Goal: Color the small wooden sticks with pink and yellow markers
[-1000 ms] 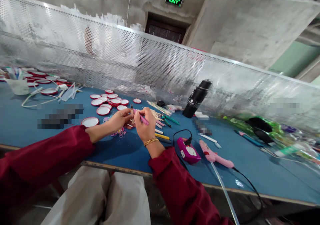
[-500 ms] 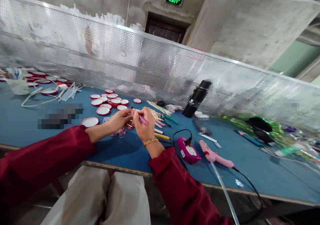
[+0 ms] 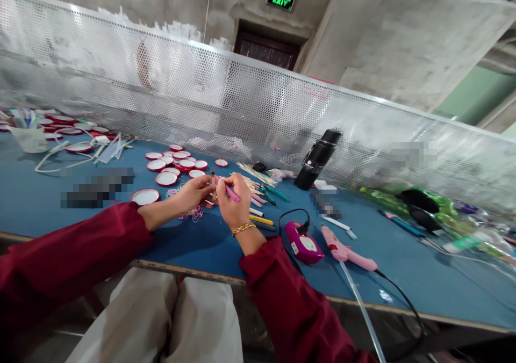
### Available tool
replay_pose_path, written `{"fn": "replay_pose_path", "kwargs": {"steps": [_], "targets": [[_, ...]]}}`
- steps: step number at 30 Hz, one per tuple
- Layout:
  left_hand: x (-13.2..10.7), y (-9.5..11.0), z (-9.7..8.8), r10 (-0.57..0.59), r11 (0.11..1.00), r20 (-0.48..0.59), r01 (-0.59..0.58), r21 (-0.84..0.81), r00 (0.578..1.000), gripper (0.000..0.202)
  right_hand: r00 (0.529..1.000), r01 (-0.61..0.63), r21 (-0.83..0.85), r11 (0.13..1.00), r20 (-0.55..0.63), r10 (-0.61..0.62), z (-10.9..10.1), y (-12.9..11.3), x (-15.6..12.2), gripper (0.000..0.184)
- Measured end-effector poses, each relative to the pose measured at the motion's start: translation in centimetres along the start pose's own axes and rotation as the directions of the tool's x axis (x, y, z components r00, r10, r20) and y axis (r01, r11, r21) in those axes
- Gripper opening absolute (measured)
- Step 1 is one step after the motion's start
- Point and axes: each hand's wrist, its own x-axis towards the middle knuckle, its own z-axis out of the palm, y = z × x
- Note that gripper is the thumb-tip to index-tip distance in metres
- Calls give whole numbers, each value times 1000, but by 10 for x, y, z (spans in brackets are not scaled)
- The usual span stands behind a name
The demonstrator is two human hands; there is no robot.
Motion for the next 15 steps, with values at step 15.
{"fn": "replay_pose_path", "kwargs": {"steps": [15], "targets": [[-1, 1, 1, -4, 1000, -10, 4, 23, 1000, 19, 1000, 12, -8, 1000, 9, -12, 0, -2, 0, 16]]}}
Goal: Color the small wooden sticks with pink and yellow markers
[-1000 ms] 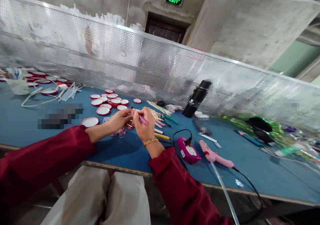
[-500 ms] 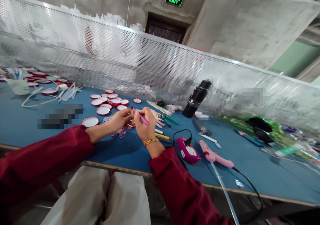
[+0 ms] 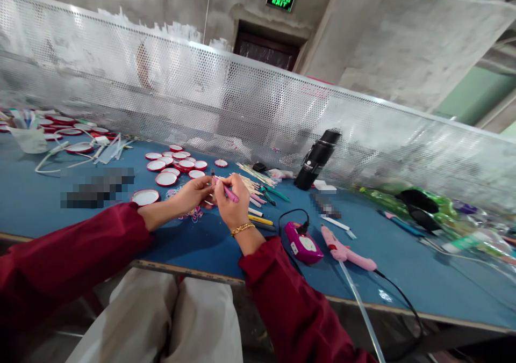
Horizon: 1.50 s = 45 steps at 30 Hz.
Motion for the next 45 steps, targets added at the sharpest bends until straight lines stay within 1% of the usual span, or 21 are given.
{"fn": "replay_pose_path", "kwargs": {"steps": [2, 6, 10, 14, 24, 27, 31, 37, 45], "targets": [[0, 1, 0, 0, 1000, 4, 0, -2, 1000, 20, 1000, 0, -2, 1000, -7, 0, 0, 0, 0, 16], [-1, 2, 1, -16, 1000, -15, 15, -14, 1000, 19, 1000, 0, 2, 1000, 25, 0, 1, 1, -1, 16], [-1, 3, 2, -12, 1000, -7, 12, -21, 1000, 20, 1000, -17, 6, 1000, 14, 17, 1, 2, 0, 16], [-1, 3, 2, -22, 1000, -19, 22, -22, 1000, 22, 999, -17, 17, 1000, 28, 17, 1, 2, 0, 15], [0, 0, 1, -9, 1000, -14, 9, -19, 1000, 18, 1000, -8, 10, 1000, 14, 7, 1, 0, 0, 16], [1, -1, 0, 2, 1000, 0, -2, -23, 1000, 19, 1000, -14, 7, 1000, 9, 14, 1, 0, 0, 16], [1, -1, 0, -8, 1000, -13, 7, -28, 1000, 22, 1000, -12, 16, 1000, 26, 12, 0, 1, 0, 16], [1, -1, -2, -6, 1000, -8, 6, -12, 1000, 19, 1000, -9, -7, 1000, -21, 9, 0, 3, 1, 15], [1, 2, -1, -8, 1000, -11, 8, -6, 1000, 20, 1000, -14, 13, 1000, 6, 14, 0, 2, 0, 13]]}}
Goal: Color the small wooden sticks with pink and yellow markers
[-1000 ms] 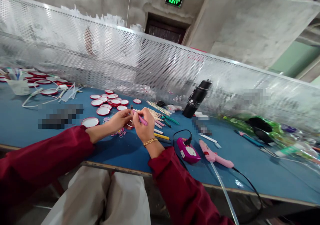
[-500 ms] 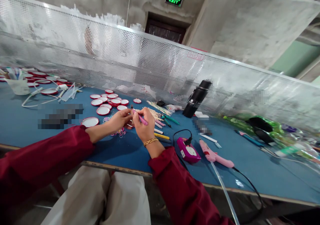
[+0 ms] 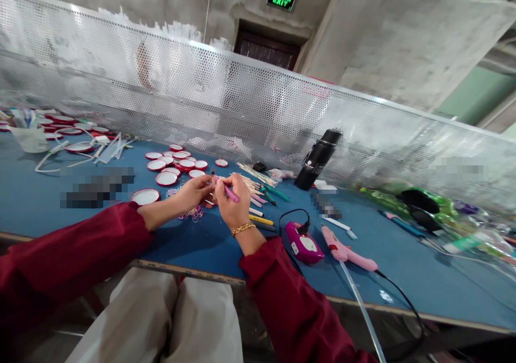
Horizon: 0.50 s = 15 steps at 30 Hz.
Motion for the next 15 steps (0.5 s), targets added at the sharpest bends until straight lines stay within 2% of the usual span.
{"fn": "replay_pose_path", "kwargs": {"steps": [5, 9, 15], "targets": [[0, 0, 0, 0, 1000, -8, 0, 2, 1000, 16, 1000, 5, -7, 1000, -20, -5, 0, 0, 1, 13], [0, -1, 0, 12, 1000, 14, -12, 3, 1000, 17, 1000, 2, -2, 1000, 5, -2, 0, 0, 1, 15], [0, -1, 0, 5, 1000, 9, -5, -16, 1000, 21, 1000, 13, -16, 1000, -18, -13, -1, 0, 1, 15]]}}
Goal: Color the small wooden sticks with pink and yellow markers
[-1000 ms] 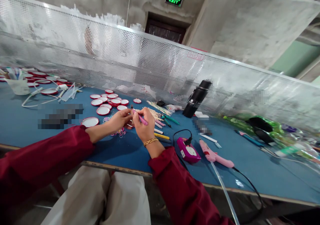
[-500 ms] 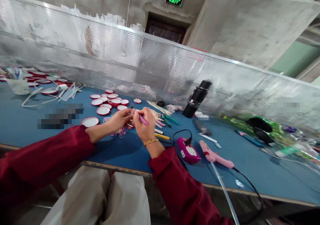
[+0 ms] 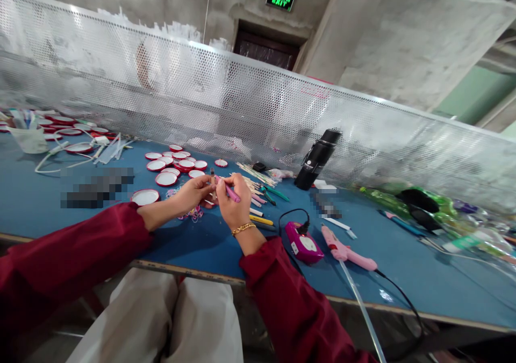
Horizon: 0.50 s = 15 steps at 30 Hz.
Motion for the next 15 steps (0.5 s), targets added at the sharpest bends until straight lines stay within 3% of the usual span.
{"fn": "replay_pose_path", "kwargs": {"steps": [15], "targets": [[-2, 3, 1, -15, 1000, -11, 15, 8, 1000, 16, 1000, 3, -8, 1000, -8, -3, 0, 0, 0, 15]]}}
